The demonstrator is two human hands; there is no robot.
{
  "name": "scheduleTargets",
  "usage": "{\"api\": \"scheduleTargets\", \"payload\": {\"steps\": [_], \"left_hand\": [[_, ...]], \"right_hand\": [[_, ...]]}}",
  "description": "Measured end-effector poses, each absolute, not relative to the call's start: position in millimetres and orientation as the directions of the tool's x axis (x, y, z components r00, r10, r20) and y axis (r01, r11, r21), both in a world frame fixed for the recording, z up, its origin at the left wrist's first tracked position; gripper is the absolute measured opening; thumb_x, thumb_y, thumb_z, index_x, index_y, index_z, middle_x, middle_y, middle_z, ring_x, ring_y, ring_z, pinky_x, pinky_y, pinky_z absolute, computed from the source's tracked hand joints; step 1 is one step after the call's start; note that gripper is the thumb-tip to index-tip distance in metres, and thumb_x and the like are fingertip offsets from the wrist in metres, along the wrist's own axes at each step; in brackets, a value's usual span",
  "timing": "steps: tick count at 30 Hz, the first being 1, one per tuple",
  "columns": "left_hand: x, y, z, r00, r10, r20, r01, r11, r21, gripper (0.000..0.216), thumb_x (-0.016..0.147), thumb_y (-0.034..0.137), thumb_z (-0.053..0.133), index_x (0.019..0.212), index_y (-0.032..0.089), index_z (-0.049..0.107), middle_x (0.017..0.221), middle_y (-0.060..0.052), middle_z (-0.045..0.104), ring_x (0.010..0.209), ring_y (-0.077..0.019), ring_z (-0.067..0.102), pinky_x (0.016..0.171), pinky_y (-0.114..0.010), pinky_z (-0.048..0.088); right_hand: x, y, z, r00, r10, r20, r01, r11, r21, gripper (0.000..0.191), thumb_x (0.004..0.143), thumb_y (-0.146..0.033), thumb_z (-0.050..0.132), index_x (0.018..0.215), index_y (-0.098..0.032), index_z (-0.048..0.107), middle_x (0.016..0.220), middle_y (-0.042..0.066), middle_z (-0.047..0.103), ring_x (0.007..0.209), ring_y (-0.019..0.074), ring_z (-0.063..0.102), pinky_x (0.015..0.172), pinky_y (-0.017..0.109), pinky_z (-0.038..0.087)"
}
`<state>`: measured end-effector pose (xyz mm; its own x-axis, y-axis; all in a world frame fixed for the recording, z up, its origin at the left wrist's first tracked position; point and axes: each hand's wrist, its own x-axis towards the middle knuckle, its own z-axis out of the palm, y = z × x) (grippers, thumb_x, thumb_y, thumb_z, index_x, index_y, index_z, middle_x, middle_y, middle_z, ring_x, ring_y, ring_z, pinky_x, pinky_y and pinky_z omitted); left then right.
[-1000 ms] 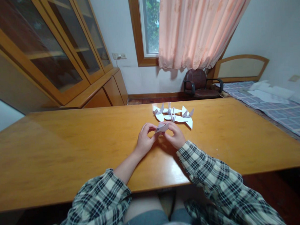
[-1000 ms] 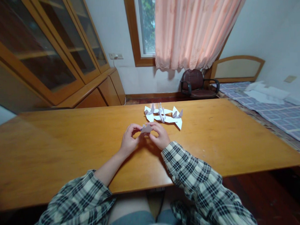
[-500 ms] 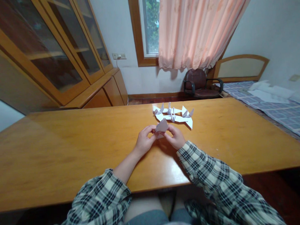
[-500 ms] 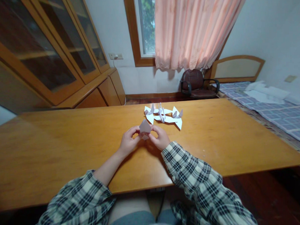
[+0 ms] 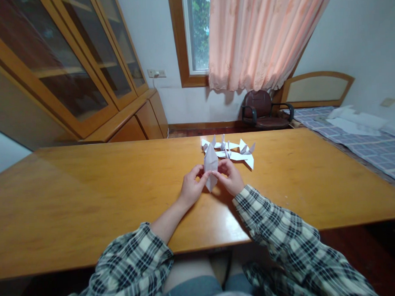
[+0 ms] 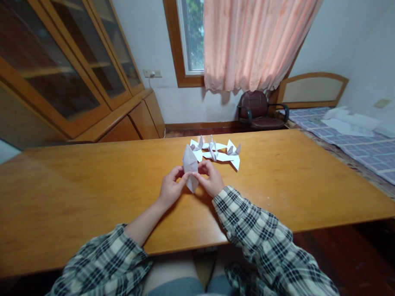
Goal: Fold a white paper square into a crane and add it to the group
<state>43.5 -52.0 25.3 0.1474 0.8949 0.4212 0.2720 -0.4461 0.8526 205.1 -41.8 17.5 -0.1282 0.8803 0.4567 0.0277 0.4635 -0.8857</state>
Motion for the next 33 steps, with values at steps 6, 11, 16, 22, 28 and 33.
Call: {"api": "scheduleTargets", "payload": {"steps": [6, 11, 16, 22, 28, 33], "left_hand": [[43.3, -49.1, 22.0, 0.143, 0.901, 0.410, 0.223, -0.433, 0.873, 0.024, 0.085, 0.037, 0.057, 0.092, 0.015, 0.062, 0.086, -0.003, 0.066, 0.079, -0.0138, 0.060, 0.074, -0.023, 0.047], [42.5, -47.4, 18.6, 0.145, 0.923, 0.357, 0.187, -0.380, 0.906, 0.026, 0.084, 0.039, 0.058, 0.094, 0.015, 0.060, 0.083, -0.003, 0.065, 0.076, -0.0140, 0.061, 0.074, -0.024, 0.048], [44.3, -48.1, 17.3, 0.170, 0.943, 0.287, 0.090, -0.305, 0.948, 0.032, 0.080, 0.042, 0.063, 0.097, 0.015, 0.057, 0.084, -0.004, 0.068, 0.073, -0.0148, 0.063, 0.069, -0.023, 0.049], [44.4, -46.8, 16.3, 0.190, 0.956, 0.225, 0.026, -0.234, 0.972, 0.037, 0.080, 0.043, 0.063, 0.102, 0.015, 0.058, 0.078, -0.002, 0.069, 0.066, -0.0136, 0.063, 0.061, -0.021, 0.047], [44.0, -42.1, 16.2, 0.232, 0.957, 0.176, -0.036, -0.173, 0.984, 0.037, 0.082, 0.044, 0.060, 0.102, 0.013, 0.059, 0.073, -0.002, 0.067, 0.062, -0.0126, 0.061, 0.059, -0.021, 0.046], [48.0, -44.2, 16.5, 0.312, 0.941, 0.130, -0.077, -0.111, 0.991, 0.041, 0.079, 0.046, 0.061, 0.101, 0.012, 0.058, 0.078, -0.004, 0.067, 0.067, -0.0140, 0.062, 0.062, -0.023, 0.048]], "right_hand": [[205.5, -42.2, 21.0, -0.164, 0.870, 0.464, 0.092, 0.482, -0.871, 0.026, 0.083, -0.043, 0.060, 0.095, -0.019, 0.063, 0.090, 0.006, 0.065, 0.084, 0.0176, 0.061, 0.079, 0.034, 0.051], [205.0, -40.5, 22.8, -0.124, 0.865, 0.485, 0.099, 0.497, -0.862, 0.027, 0.081, -0.046, 0.063, 0.087, -0.021, 0.068, 0.097, 0.008, 0.062, 0.091, 0.0205, 0.058, 0.079, 0.037, 0.050], [203.2, -38.2, 20.4, -0.057, 0.890, 0.452, 0.075, 0.455, -0.887, 0.027, 0.073, -0.048, 0.069, 0.074, -0.021, 0.066, 0.084, 0.005, 0.053, 0.083, 0.0187, 0.054, 0.069, 0.033, 0.049], [197.7, -36.7, 16.4, -0.064, 0.966, 0.249, -0.176, 0.234, -0.956, 0.043, 0.061, -0.045, 0.079, 0.088, -0.022, 0.055, 0.077, -0.002, 0.053, 0.068, 0.0107, 0.051, 0.064, 0.025, 0.045], [198.0, -36.6, 13.2, -0.156, 0.984, 0.085, -0.115, 0.067, -0.991, 0.039, 0.066, -0.052, 0.072, 0.072, -0.019, 0.052, 0.058, -0.006, 0.047, 0.051, 0.0074, 0.041, 0.047, 0.021, 0.033], [198.8, -34.4, 9.6, -0.151, 0.980, 0.132, -0.028, 0.129, -0.991, 0.040, 0.072, -0.057, 0.064, 0.074, -0.018, 0.058, 0.057, -0.004, 0.051, 0.050, 0.0091, 0.042, 0.047, 0.023, 0.033]]}}
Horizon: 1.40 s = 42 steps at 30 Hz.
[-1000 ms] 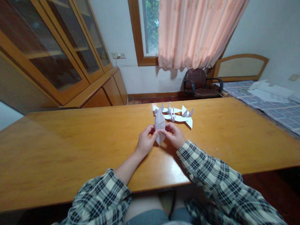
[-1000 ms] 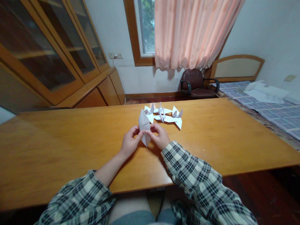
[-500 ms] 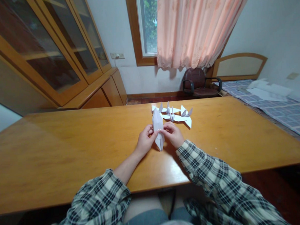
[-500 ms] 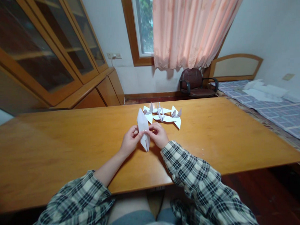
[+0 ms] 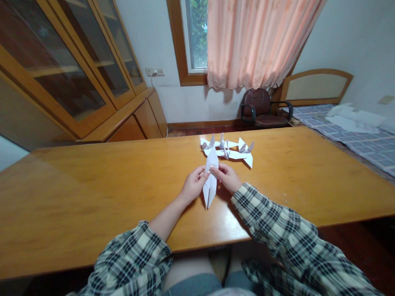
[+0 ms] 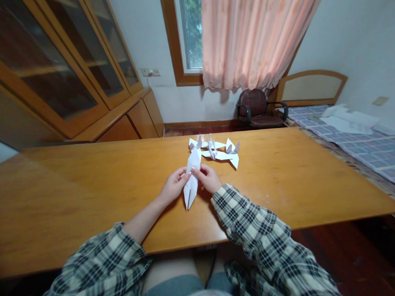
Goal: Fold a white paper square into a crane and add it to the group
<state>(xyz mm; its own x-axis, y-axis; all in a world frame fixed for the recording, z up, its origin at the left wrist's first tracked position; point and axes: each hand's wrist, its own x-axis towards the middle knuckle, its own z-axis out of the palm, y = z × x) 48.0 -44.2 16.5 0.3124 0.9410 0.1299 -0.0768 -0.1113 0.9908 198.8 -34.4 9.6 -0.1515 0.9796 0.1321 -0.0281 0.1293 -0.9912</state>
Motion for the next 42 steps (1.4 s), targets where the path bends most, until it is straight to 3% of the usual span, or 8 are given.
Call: {"api": "scheduleTargets", "payload": {"steps": [5, 10, 14, 20, 28, 34, 38, 42], "left_hand": [[47.9, -45.2, 13.5, 0.329, 0.937, 0.116, -0.001, -0.123, 0.992, 0.042, 0.081, 0.047, 0.058, 0.104, 0.012, 0.057, 0.071, -0.001, 0.064, 0.061, -0.0125, 0.058, 0.057, -0.022, 0.045], [46.8, -45.3, 12.9, 0.408, 0.910, 0.073, 0.124, -0.134, 0.983, 0.043, 0.083, 0.051, 0.054, 0.085, 0.009, 0.064, 0.070, -0.003, 0.064, 0.061, -0.0133, 0.056, 0.056, -0.022, 0.043], [46.2, -48.4, 16.9, 0.457, 0.887, 0.071, 0.134, -0.148, 0.980, 0.044, 0.084, 0.051, 0.052, 0.086, 0.010, 0.066, 0.071, -0.004, 0.065, 0.063, -0.0144, 0.057, 0.058, -0.023, 0.043], [43.9, -51.2, 19.8, 0.546, 0.837, 0.018, 0.193, -0.147, 0.970, 0.043, 0.081, 0.052, 0.055, 0.069, 0.012, 0.062, 0.058, 0.001, 0.056, 0.052, -0.0109, 0.049, 0.048, -0.020, 0.035], [48.1, -53.2, 16.3, 0.558, 0.814, -0.162, 0.050, 0.163, 0.985, 0.042, 0.069, 0.045, 0.073, 0.092, 0.011, 0.062, 0.076, -0.008, 0.071, 0.062, -0.0165, 0.066, 0.056, -0.024, 0.049], [48.5, -54.7, 17.8, 0.506, 0.835, -0.215, 0.030, 0.231, 0.972, 0.043, 0.065, 0.045, 0.077, 0.087, 0.012, 0.061, 0.072, -0.008, 0.072, 0.057, -0.0167, 0.066, 0.053, -0.025, 0.051], [48.0, -52.4, 19.6, 0.454, 0.875, -0.168, -0.032, 0.204, 0.978, 0.044, 0.066, 0.046, 0.076, 0.088, 0.012, 0.060, 0.073, -0.008, 0.072, 0.057, -0.0164, 0.066, 0.053, -0.025, 0.051], [47.8, -50.4, 20.0, 0.428, 0.890, -0.153, -0.083, 0.208, 0.975, 0.046, 0.065, 0.047, 0.076, 0.090, 0.011, 0.060, 0.072, -0.008, 0.072, 0.060, -0.0175, 0.067, 0.057, -0.027, 0.053]], "right_hand": [[197.7, -34.6, 12.4, -0.145, 0.960, 0.237, -0.025, 0.236, -0.971, 0.040, 0.075, -0.055, 0.063, 0.084, -0.017, 0.064, 0.076, 0.002, 0.063, 0.068, 0.0146, 0.054, 0.064, 0.028, 0.044], [200.7, -36.2, 15.3, -0.089, 0.977, 0.196, -0.049, 0.193, -0.980, 0.039, 0.073, -0.056, 0.064, 0.076, -0.017, 0.062, 0.062, -0.001, 0.054, 0.055, 0.0109, 0.044, 0.050, 0.024, 0.035], [204.2, -33.5, 12.2, -0.129, 0.985, 0.113, -0.072, 0.105, -0.992, 0.041, 0.070, -0.057, 0.067, 0.069, -0.016, 0.059, 0.054, -0.004, 0.045, 0.047, 0.0078, 0.035, 0.043, 0.022, 0.026], [209.9, -28.0, 8.6, -0.105, 0.992, 0.067, -0.035, 0.064, -0.997, 0.055, 0.069, -0.069, 0.058, 0.058, -0.016, 0.050, 0.054, -0.002, 0.046, 0.050, 0.0088, 0.040, 0.046, 0.023, 0.029], [213.4, -29.2, 9.7, -0.060, 0.985, 0.159, 0.089, 0.164, -0.982, 0.056, 0.078, -0.070, 0.046, 0.058, -0.017, 0.046, 0.054, -0.001, 0.045, 0.050, 0.0095, 0.039, 0.046, 0.023, 0.028], [211.2, -29.4, 13.3, -0.045, 0.990, 0.131, 0.028, 0.132, -0.991, 0.055, 0.076, -0.069, 0.051, 0.058, -0.018, 0.047, 0.052, -0.003, 0.044, 0.048, 0.0085, 0.038, 0.045, 0.023, 0.028], [209.8, -31.8, 15.3, -0.203, 0.975, 0.093, 0.108, 0.117, -0.987, 0.056, 0.072, -0.071, 0.053, 0.054, -0.018, 0.049, 0.044, -0.005, 0.039, 0.043, 0.0077, 0.033, 0.042, 0.023, 0.023], [207.7, -35.8, 15.6, -0.358, 0.928, 0.102, 0.178, 0.175, -0.968, 0.059, 0.076, -0.070, 0.048, 0.052, -0.016, 0.052, 0.042, -0.003, 0.044, 0.042, 0.0075, 0.035, 0.042, 0.022, 0.024]]}}
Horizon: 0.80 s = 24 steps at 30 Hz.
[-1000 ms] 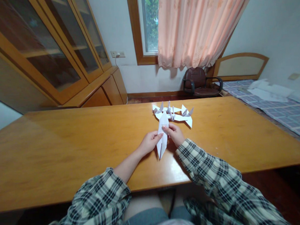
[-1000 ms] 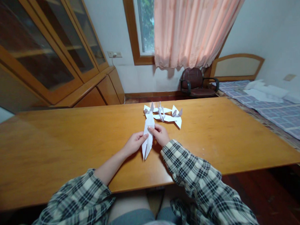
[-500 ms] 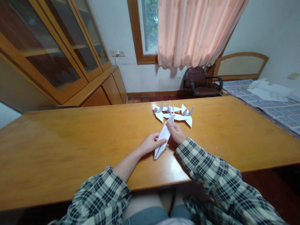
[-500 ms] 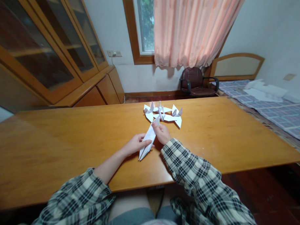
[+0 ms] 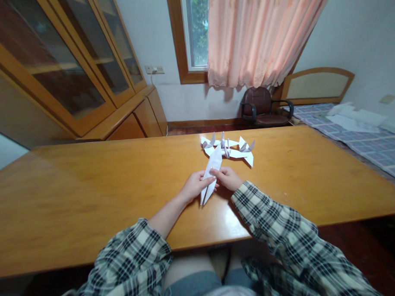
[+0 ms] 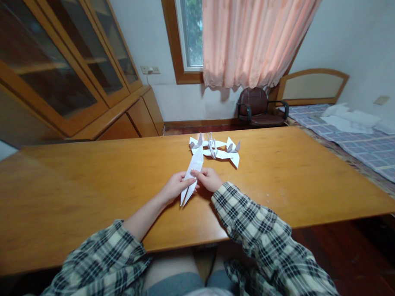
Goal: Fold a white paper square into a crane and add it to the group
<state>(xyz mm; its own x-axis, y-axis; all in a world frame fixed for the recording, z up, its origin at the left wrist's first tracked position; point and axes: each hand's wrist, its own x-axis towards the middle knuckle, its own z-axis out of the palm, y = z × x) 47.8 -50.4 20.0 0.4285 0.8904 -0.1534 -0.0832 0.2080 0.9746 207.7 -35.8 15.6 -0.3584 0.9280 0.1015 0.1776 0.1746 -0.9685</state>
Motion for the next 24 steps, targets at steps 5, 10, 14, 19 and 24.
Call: {"api": "scheduleTargets", "payload": {"steps": [5, 10, 14, 19, 24], "left_hand": [[48.5, -49.7, 17.6, 0.443, 0.872, -0.206, -0.103, 0.278, 0.955, 0.048, 0.064, 0.047, 0.077, 0.092, 0.011, 0.060, 0.073, -0.009, 0.072, 0.061, -0.0179, 0.068, 0.058, -0.028, 0.054], [47.6, -49.9, 16.8, 0.467, 0.851, -0.240, -0.060, 0.301, 0.952, 0.050, 0.062, 0.050, 0.078, 0.087, 0.011, 0.058, 0.069, -0.010, 0.071, 0.057, -0.0175, 0.067, 0.052, -0.026, 0.053], [49.1, -51.6, 19.7, 0.418, 0.885, -0.208, -0.058, 0.254, 0.965, 0.049, 0.064, 0.051, 0.076, 0.088, 0.011, 0.058, 0.066, -0.009, 0.071, 0.052, -0.0160, 0.065, 0.047, -0.023, 0.050], [50.7, -51.6, 22.0, 0.387, 0.903, -0.185, -0.088, 0.236, 0.968, 0.047, 0.066, 0.048, 0.075, 0.088, 0.011, 0.058, 0.066, -0.007, 0.070, 0.054, -0.0158, 0.066, 0.049, -0.023, 0.051], [48.4, -49.5, 15.7, 0.434, 0.871, -0.229, -0.065, 0.284, 0.957, 0.051, 0.064, 0.050, 0.077, 0.090, 0.012, 0.056, 0.066, -0.008, 0.071, 0.053, -0.0160, 0.066, 0.050, -0.024, 0.052]], "right_hand": [[208.1, -35.8, 15.7, -0.334, 0.933, 0.133, 0.194, 0.207, -0.959, 0.058, 0.079, -0.067, 0.047, 0.052, -0.016, 0.052, 0.044, -0.002, 0.046, 0.044, 0.0083, 0.038, 0.044, 0.023, 0.026], [209.5, -33.9, 16.9, -0.280, 0.947, 0.159, 0.119, 0.199, -0.973, 0.053, 0.076, -0.065, 0.054, 0.058, -0.015, 0.057, 0.054, -0.001, 0.051, 0.051, 0.0092, 0.043, 0.050, 0.023, 0.033], [208.5, -33.4, 15.1, -0.264, 0.957, 0.121, 0.081, 0.147, -0.986, 0.054, 0.076, -0.066, 0.054, 0.057, -0.016, 0.055, 0.048, -0.004, 0.043, 0.046, 0.0077, 0.036, 0.045, 0.023, 0.027], [205.8, -34.0, 11.4, -0.332, 0.940, 0.080, 0.066, 0.108, -0.992, 0.053, 0.075, -0.067, 0.053, 0.058, -0.017, 0.051, 0.044, -0.005, 0.041, 0.043, 0.0072, 0.032, 0.043, 0.023, 0.023], [206.6, -32.3, 11.5, -0.302, 0.942, 0.149, 0.049, 0.171, -0.984, 0.053, 0.076, -0.067, 0.053, 0.062, -0.016, 0.054, 0.055, -0.002, 0.050, 0.054, 0.0094, 0.042, 0.052, 0.024, 0.034]]}}
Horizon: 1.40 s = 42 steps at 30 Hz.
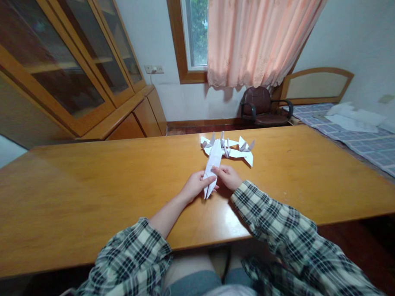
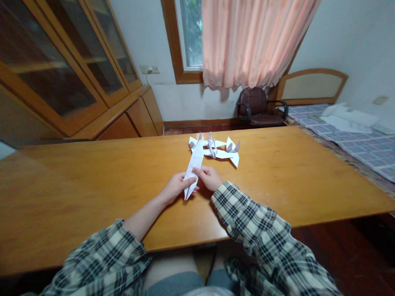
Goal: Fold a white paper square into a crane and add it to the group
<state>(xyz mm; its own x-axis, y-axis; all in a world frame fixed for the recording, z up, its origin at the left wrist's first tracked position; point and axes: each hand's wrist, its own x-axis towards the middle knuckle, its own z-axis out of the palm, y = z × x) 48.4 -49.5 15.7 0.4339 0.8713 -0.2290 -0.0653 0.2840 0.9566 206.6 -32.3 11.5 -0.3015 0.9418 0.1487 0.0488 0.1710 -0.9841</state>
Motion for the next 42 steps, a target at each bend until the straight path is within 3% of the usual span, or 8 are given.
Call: {"api": "scheduleTargets", "payload": {"steps": [10, 13, 21, 27, 30, 33, 42], "left_hand": [[49.4, -52.1, 17.3, 0.427, 0.881, -0.205, -0.006, 0.230, 0.973, 0.047, 0.066, 0.050, 0.074, 0.086, 0.012, 0.055, 0.058, -0.003, 0.067, 0.043, -0.0110, 0.059, 0.044, -0.020, 0.048], [48.9, -51.6, 15.8, 0.464, 0.862, -0.206, 0.011, 0.227, 0.974, 0.048, 0.068, 0.052, 0.073, 0.088, 0.013, 0.053, 0.053, -0.002, 0.065, 0.040, -0.0106, 0.057, 0.041, -0.019, 0.046], [49.3, -53.4, 13.4, 0.565, 0.797, -0.212, -0.032, 0.278, 0.960, 0.046, 0.065, 0.048, 0.076, 0.083, 0.010, 0.055, 0.067, -0.008, 0.069, 0.052, -0.0115, 0.064, 0.051, -0.021, 0.051], [45.1, -50.0, 8.5, 0.631, 0.751, -0.194, 0.029, 0.228, 0.973, 0.059, 0.068, 0.054, 0.071, 0.104, 0.012, 0.050, 0.067, -0.007, 0.068, 0.053, -0.0145, 0.064, 0.052, -0.025, 0.050], [43.8, -44.3, 7.6, 0.544, 0.837, -0.048, -0.006, 0.061, 0.998, 0.058, 0.071, 0.064, 0.062, 0.099, 0.014, 0.053, 0.075, -0.006, 0.066, 0.064, -0.0141, 0.063, 0.058, -0.024, 0.048], [43.1, -40.0, 9.6, 0.410, 0.908, 0.083, 0.037, -0.108, 0.993, 0.053, 0.077, 0.066, 0.053, 0.084, 0.013, 0.057, 0.070, -0.001, 0.060, 0.063, -0.0113, 0.056, 0.057, -0.021, 0.043], [44.6, -41.9, 7.8, 0.238, 0.948, 0.211, 0.192, -0.259, 0.947, 0.038, 0.086, 0.050, 0.049, 0.075, 0.014, 0.056, 0.065, 0.002, 0.053, 0.061, -0.0112, 0.048, 0.057, -0.021, 0.038]], "right_hand": [[208.2, -30.2, 9.2, -0.189, 0.970, 0.155, 0.020, 0.162, -0.987, 0.054, 0.077, -0.066, 0.053, 0.054, -0.018, 0.047, 0.048, -0.005, 0.037, 0.049, 0.0085, 0.033, 0.047, 0.024, 0.026], [208.5, -28.9, 7.9, -0.179, 0.971, 0.158, 0.010, 0.162, -0.987, 0.053, 0.076, -0.066, 0.053, 0.057, -0.017, 0.049, 0.050, -0.004, 0.040, 0.049, 0.0087, 0.034, 0.047, 0.024, 0.026], [212.9, -23.7, 1.3, -0.024, 0.977, 0.214, 0.003, 0.214, -0.977, 0.053, 0.078, -0.063, 0.054, 0.055, -0.018, 0.040, 0.051, -0.006, 0.033, 0.048, 0.0072, 0.029, 0.047, 0.023, 0.022], [214.2, -23.5, 0.9, -0.038, 0.978, 0.203, -0.036, 0.202, -0.979, 0.050, 0.079, -0.062, 0.055, 0.057, -0.018, 0.043, 0.051, -0.006, 0.034, 0.047, 0.0072, 0.029, 0.046, 0.023, 0.022], [212.5, -24.0, 1.3, -0.115, 0.974, 0.193, -0.033, 0.191, -0.981, 0.050, 0.078, -0.063, 0.055, 0.057, -0.018, 0.047, 0.052, -0.004, 0.039, 0.049, 0.0079, 0.033, 0.048, 0.023, 0.026], [208.9, -27.8, 4.7, -0.252, 0.950, 0.183, -0.008, 0.188, -0.982, 0.051, 0.076, -0.065, 0.055, 0.061, -0.016, 0.055, 0.056, -0.002, 0.047, 0.053, 0.0096, 0.040, 0.052, 0.024, 0.032], [203.0, -36.2, 11.5, -0.329, 0.936, 0.127, 0.097, 0.167, -0.981, 0.055, 0.075, -0.067, 0.053, 0.064, -0.014, 0.059, 0.056, -0.002, 0.049, 0.056, 0.0098, 0.042, 0.054, 0.024, 0.034]]}}
